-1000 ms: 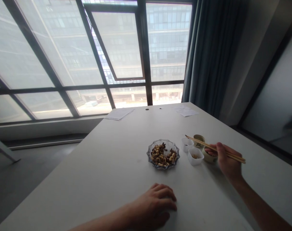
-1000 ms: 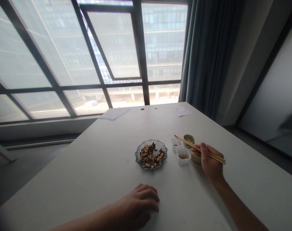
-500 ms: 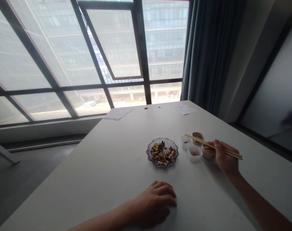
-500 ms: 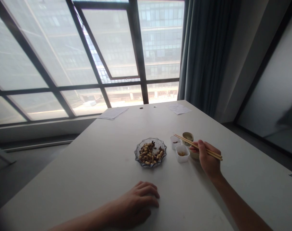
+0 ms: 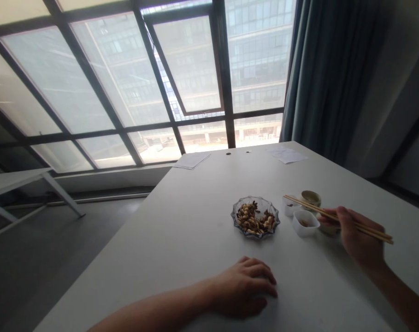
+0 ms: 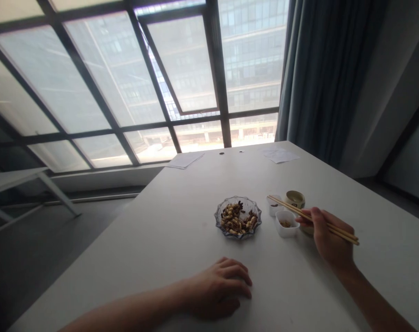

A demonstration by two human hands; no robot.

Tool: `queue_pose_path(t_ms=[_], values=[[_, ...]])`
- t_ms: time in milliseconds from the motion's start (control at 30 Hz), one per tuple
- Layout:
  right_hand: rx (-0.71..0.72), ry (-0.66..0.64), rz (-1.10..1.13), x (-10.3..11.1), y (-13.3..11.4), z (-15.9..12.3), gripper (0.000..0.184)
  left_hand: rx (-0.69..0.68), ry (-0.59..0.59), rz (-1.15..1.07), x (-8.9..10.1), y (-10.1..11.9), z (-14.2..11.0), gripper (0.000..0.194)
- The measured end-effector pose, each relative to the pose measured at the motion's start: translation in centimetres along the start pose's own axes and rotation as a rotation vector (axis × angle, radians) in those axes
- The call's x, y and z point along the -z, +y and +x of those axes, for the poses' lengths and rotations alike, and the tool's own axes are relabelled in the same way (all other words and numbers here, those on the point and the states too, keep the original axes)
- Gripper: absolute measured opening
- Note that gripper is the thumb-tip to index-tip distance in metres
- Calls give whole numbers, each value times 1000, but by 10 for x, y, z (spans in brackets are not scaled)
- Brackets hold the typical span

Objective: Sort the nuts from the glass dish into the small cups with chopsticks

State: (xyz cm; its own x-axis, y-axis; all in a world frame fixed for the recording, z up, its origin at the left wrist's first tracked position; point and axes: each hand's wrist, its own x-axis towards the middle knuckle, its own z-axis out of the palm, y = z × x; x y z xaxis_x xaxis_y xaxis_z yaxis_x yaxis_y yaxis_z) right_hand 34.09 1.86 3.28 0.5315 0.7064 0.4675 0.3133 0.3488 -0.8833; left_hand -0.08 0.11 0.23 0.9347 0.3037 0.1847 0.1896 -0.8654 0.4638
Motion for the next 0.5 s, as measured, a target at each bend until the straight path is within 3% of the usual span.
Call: queue_pose_path(t_ms=[267,500], values=[[8,-11,54,-6,-7,-7,47,0,-14,-2,2,1,0,28],[75,-84,28,-8,-13,-17,38,10,-25,-1,3,2,1,29]])
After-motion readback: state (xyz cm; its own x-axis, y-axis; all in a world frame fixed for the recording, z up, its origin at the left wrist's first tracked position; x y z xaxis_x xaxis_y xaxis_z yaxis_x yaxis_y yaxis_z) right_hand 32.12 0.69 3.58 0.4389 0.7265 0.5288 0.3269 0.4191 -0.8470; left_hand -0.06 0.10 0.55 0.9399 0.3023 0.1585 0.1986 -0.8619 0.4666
